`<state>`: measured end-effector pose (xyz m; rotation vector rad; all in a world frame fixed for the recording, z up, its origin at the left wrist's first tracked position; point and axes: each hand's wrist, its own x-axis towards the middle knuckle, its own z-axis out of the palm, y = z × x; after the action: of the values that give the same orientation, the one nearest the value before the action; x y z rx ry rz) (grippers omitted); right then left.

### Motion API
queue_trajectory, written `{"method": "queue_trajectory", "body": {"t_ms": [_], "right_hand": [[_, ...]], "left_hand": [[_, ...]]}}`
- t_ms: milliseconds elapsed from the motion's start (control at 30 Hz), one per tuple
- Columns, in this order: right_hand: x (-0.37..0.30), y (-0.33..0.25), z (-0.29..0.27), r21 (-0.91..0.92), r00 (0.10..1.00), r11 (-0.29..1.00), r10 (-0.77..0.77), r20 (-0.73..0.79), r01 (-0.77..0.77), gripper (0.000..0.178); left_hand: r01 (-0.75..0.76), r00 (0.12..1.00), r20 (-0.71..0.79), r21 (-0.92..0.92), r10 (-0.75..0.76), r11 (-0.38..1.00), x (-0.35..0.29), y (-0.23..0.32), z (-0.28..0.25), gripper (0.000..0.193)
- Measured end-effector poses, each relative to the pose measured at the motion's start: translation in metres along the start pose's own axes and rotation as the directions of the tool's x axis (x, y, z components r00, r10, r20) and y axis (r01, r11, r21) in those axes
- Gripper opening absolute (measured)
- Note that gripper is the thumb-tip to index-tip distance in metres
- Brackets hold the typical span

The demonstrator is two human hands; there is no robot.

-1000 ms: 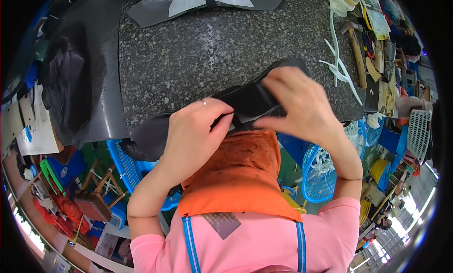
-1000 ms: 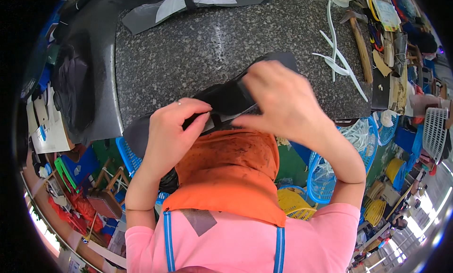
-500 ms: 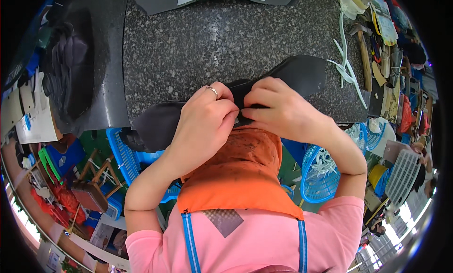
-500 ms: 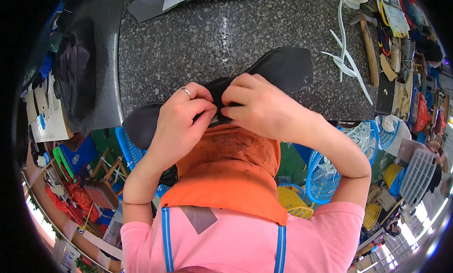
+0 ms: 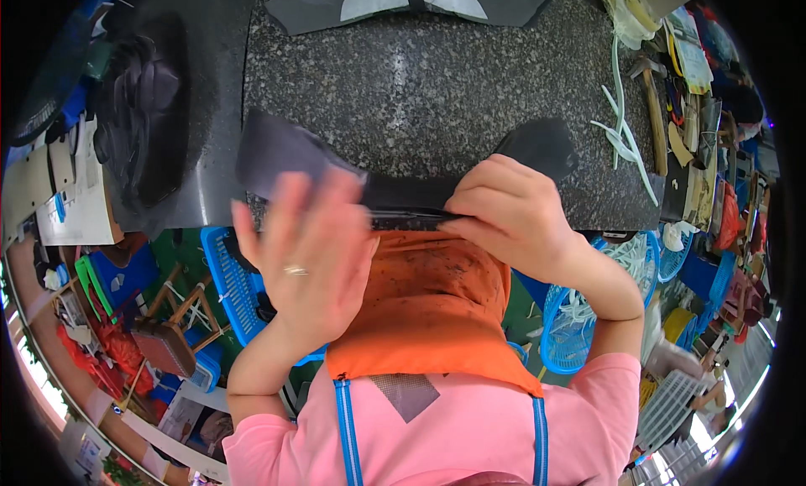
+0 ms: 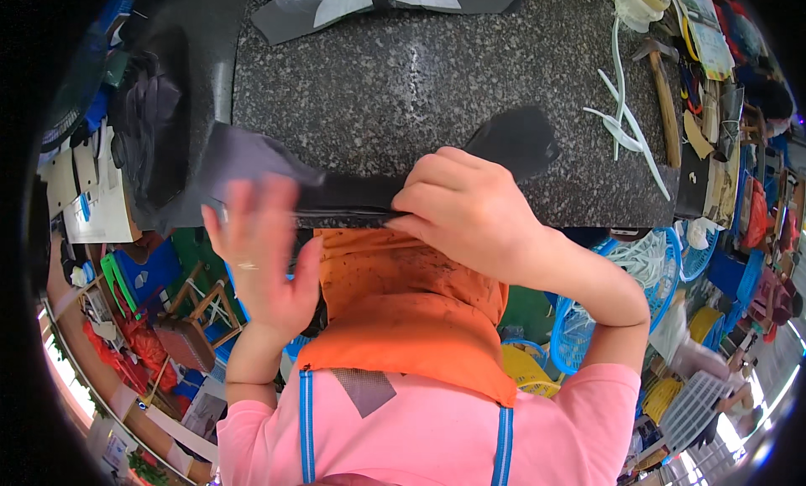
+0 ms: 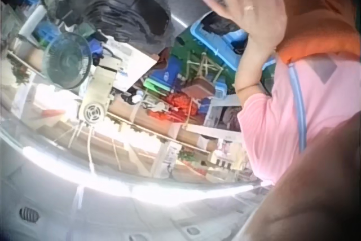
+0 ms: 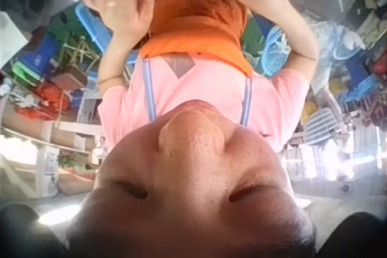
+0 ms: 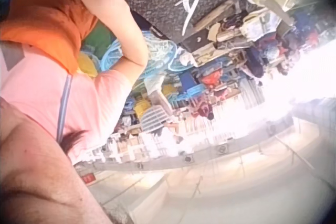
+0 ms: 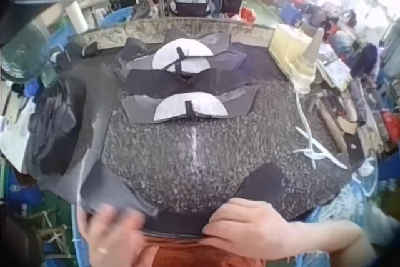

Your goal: The person attaches white strips onto the edges of shoe upper leather pieces, folds and presses the edges by hand, and places the assembled pieces into a basket.

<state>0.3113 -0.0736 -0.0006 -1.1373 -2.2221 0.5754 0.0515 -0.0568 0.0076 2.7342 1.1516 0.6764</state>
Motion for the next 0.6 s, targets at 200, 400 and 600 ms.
{"method": "queue_trajectory", "body": {"t_ms": [200, 400, 600], "right_hand": [[0.015, -0.018, -0.001, 0.750, 0.700, 0.313, 0.662, 0.267, -0.582, 0.013], [0.021, -0.015, 0.005, 0.947, 0.732, -0.127, 0.607, 0.309, -0.295, 0.019], [0.033, -0.014, 0.007, 0.915, 0.739, -0.269, 0.541, 0.402, -0.301, 0.019]], "left_hand": [[0.169, 0.762, -0.076, -0.935, -0.643, 0.311, 0.038, 0.013, 0.018, 0.120], [0.389, 0.675, 0.650, -0.716, -0.349, -0.580, 0.039, 0.021, 0.022, 0.066], [0.417, 0.710, 0.658, -0.681, -0.253, -0.602, 0.046, 0.000, 0.025, 0.046]]}}
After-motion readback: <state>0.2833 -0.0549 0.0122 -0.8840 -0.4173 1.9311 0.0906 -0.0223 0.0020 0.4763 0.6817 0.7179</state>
